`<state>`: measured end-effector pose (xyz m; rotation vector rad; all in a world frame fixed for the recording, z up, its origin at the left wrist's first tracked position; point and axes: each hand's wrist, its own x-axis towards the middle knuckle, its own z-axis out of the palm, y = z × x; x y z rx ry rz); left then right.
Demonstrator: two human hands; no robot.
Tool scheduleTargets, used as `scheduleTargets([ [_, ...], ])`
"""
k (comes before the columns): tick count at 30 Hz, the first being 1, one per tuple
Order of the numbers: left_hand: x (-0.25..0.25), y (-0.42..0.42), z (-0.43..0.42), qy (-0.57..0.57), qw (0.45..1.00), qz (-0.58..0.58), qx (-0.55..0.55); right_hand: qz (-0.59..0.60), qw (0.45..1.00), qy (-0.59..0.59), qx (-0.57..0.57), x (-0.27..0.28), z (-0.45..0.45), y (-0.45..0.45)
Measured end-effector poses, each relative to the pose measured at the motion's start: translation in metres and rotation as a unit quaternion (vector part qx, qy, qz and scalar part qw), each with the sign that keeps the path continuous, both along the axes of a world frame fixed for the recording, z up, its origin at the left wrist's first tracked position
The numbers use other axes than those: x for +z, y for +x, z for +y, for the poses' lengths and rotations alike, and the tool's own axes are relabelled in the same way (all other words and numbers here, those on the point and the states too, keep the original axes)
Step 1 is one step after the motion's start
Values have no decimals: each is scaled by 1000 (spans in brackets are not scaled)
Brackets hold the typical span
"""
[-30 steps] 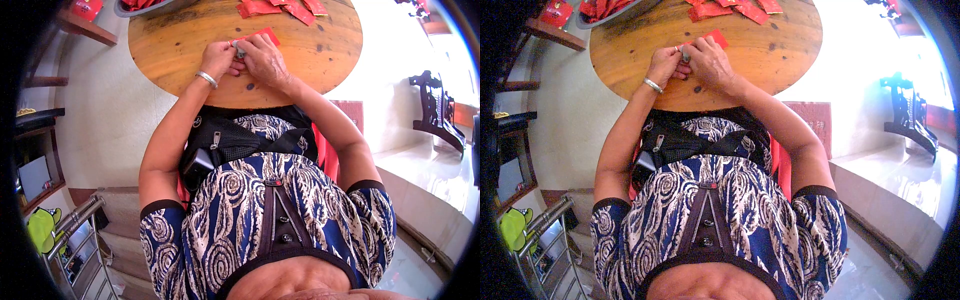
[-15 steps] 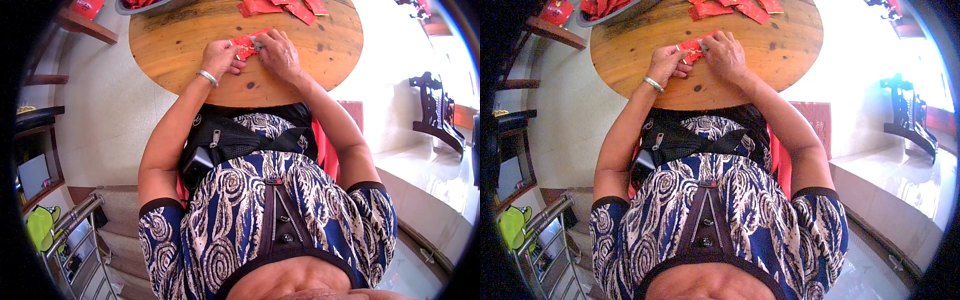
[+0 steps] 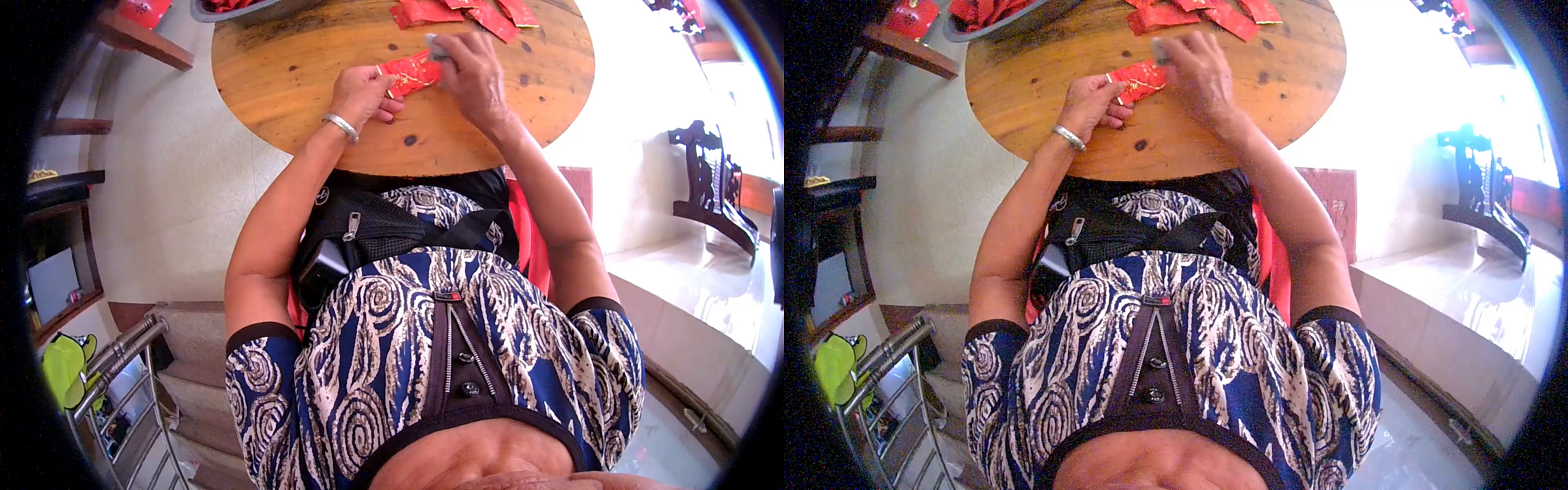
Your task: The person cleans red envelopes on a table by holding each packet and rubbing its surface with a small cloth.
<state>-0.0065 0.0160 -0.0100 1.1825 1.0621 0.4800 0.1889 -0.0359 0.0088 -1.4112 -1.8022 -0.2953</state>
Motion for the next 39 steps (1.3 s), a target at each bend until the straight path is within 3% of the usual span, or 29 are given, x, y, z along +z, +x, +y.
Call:
scheduleTargets([
  [8,3,1,-2,24,1000,-2,6,-90,988,-88,88,-17,8,-26],
  [10,2,1,-1,12,1000,7,3,-89,985,-142,42,-17,9,-23],
  [26,-1,1,1,4,1000,-1,2,-94,981,-154,-79,-18,8,18],
  [32,-1,-1,1,5,1000,-11,5,-75,985,-129,-88,-16,3,38],
  [39,2,-1,0,0,1000,-12,6,11,997,12,-79,8,2,29],
])
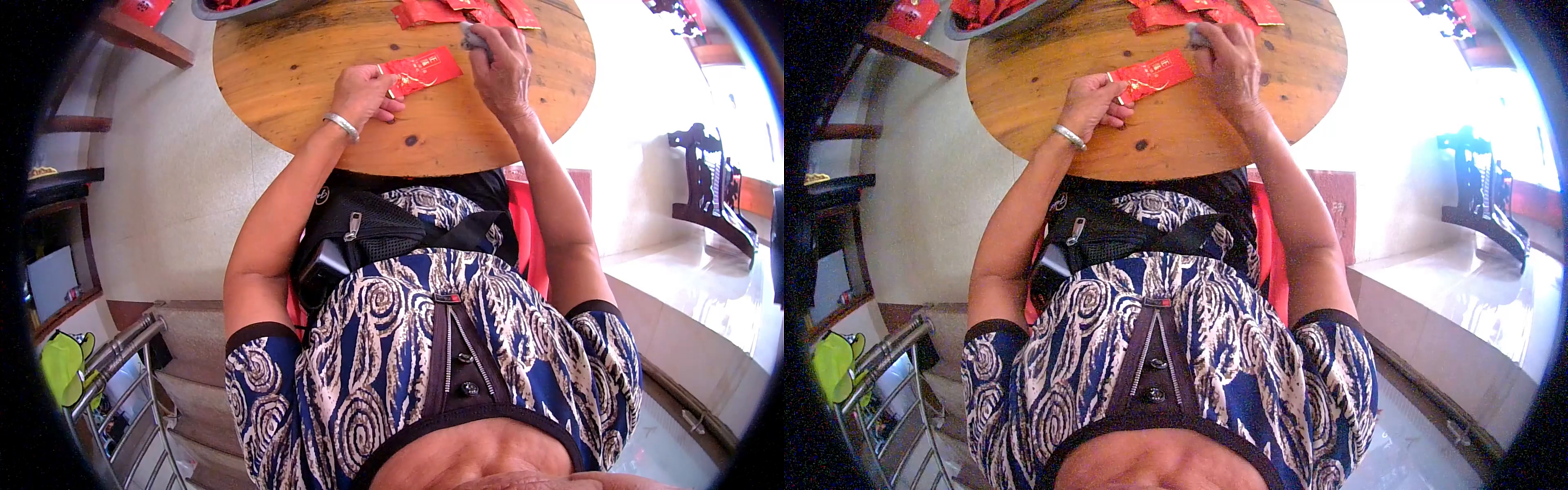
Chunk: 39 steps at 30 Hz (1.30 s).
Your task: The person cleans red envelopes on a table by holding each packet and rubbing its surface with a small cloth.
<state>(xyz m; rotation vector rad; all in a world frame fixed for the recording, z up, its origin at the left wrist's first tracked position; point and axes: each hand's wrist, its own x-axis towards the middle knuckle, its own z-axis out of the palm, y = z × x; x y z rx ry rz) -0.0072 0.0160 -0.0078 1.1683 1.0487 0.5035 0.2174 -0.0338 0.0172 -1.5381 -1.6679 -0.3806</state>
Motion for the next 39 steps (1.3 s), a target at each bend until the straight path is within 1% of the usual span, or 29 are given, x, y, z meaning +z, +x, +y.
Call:
scheduleTargets([
  [2,-1,1,0,-2,1000,1,-1,26,996,22,82,1,-1,-16],
  [3,0,2,0,-2,1000,7,1,26,996,22,81,0,-2,-23],
  [5,2,2,-1,-1,1000,13,2,14,993,-49,103,-6,-5,-36],
  [6,3,2,-2,6,1000,10,5,20,991,-80,105,-13,-3,-39],
  [7,3,2,-3,12,1000,8,9,20,991,-79,104,-20,-4,-42],
  [9,2,2,-2,11,1000,6,8,3,983,-135,124,-27,-7,-47],
  [13,0,1,-1,8,1000,3,6,-28,983,-157,89,-26,-4,-46],
  [19,0,1,-1,7,1000,3,2,-83,983,-151,65,-25,-3,-43],
  [23,-1,1,0,8,1000,7,-1,-86,986,-134,52,-27,-2,-36],
  [25,1,1,-1,5,1000,8,0,-89,983,-160,31,-21,-4,-31],
  [28,0,1,-1,4,1000,7,1,-72,987,-143,24,-22,-4,-23],
  [32,0,1,-1,2,1000,6,3,-76,986,-149,7,-21,-5,-11],
  [34,-1,1,0,2,1000,2,2,-54,994,-95,13,-19,-3,-5],
  [35,-2,0,0,2,1000,2,2,-54,994,-95,14,-19,-3,-3],
  [37,-2,0,0,4,1000,2,0,-48,998,-47,-13,-8,-3,-4],
  [39,-2,0,-1,5,1000,1,2,-42,998,-46,-6,-3,-5,-9],
])
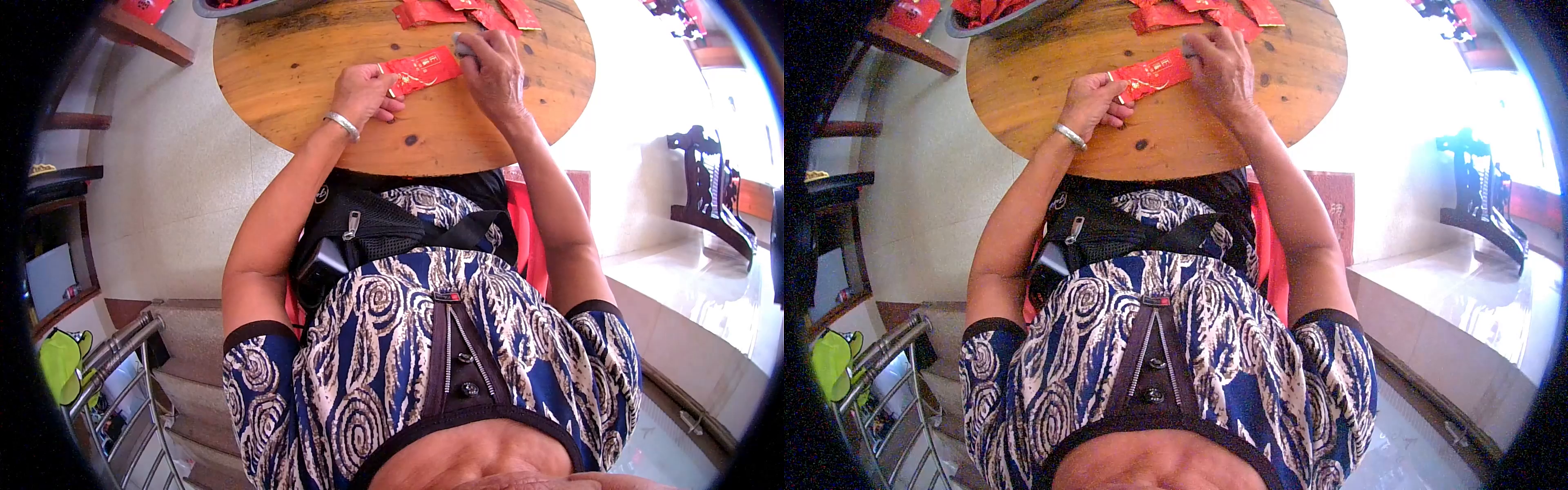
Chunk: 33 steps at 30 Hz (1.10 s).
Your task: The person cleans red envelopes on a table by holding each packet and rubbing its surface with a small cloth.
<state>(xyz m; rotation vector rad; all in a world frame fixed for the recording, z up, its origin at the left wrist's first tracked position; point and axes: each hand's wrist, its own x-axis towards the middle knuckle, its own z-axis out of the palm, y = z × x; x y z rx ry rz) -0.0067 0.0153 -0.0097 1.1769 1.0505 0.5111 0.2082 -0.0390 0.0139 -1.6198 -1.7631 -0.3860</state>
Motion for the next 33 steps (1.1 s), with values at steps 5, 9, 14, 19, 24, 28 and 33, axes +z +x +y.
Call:
scheduleTargets([
  [5,6,1,-2,1,1000,15,3,7,989,-74,129,-6,-4,-23],
  [9,5,1,-2,6,1000,4,8,-10,983,-101,151,-12,-7,-30],
  [14,2,0,-1,9,1000,5,5,-40,982,-127,131,-10,-6,-27],
  [19,3,0,0,1,1000,-3,1,-68,985,-132,84,-9,-6,-22],
  [24,-1,1,2,3,1000,8,1,-27,991,-130,35,-12,-3,-3],
  [28,-2,0,1,-5,1000,-4,2,-4,996,-84,31,-1,-3,-3],
  [33,2,2,-1,11,1000,5,7,16,993,-20,111,0,0,-26],
])
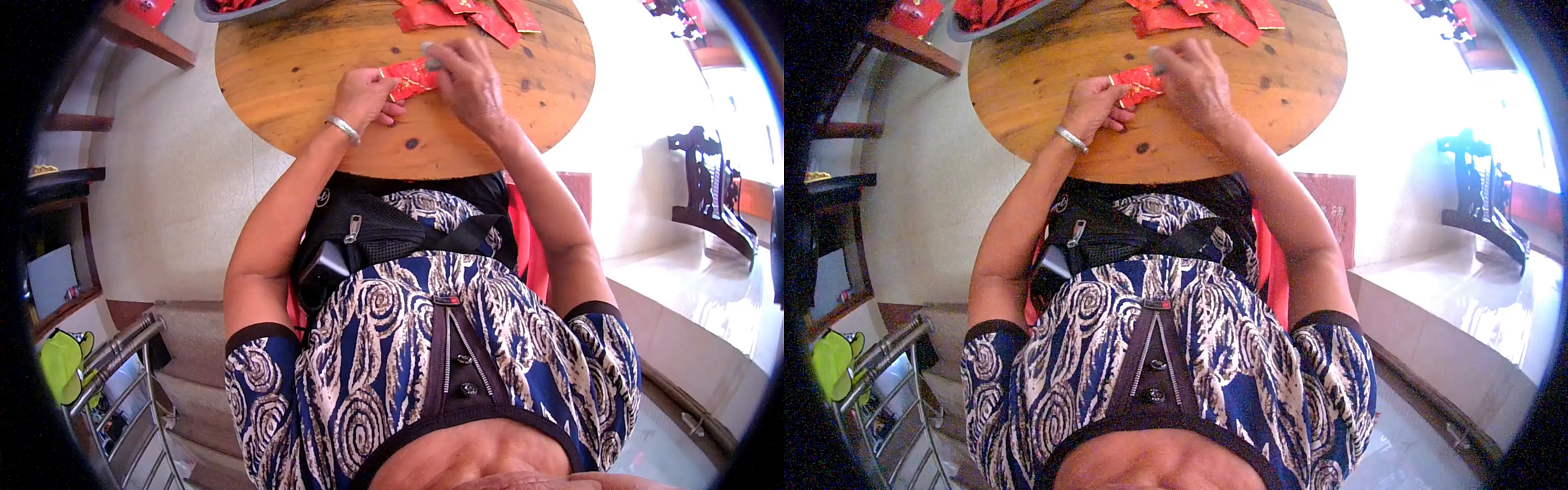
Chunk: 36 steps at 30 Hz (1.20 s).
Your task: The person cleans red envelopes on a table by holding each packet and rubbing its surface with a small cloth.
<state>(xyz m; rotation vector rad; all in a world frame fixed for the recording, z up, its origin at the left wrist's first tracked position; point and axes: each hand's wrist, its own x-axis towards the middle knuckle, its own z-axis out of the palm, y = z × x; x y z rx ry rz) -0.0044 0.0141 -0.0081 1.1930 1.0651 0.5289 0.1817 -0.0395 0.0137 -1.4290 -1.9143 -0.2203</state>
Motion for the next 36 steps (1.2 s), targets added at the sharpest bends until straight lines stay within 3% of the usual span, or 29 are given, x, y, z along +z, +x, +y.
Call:
scheduleTargets([
  [4,1,0,1,1,1000,-1,0,-52,997,-57,11,-13,-2,-21],
  [7,0,-1,0,-4,1000,-11,5,-28,996,-82,3,-18,4,-18],
  [17,-4,-1,2,-5,1000,-13,0,-56,995,-58,-60,-25,13,-2],
  [26,-1,-1,1,-7,1000,-1,4,-24,986,-105,-126,-20,5,29],
  [29,-1,-1,1,-7,1000,-1,6,-20,988,-63,-136,-10,2,34],
  [33,2,-1,-2,-3,1000,-1,8,61,990,-4,-128,4,2,25],
  [36,-1,0,0,-3,1000,-3,7,156,988,-4,-20,5,2,3],
])
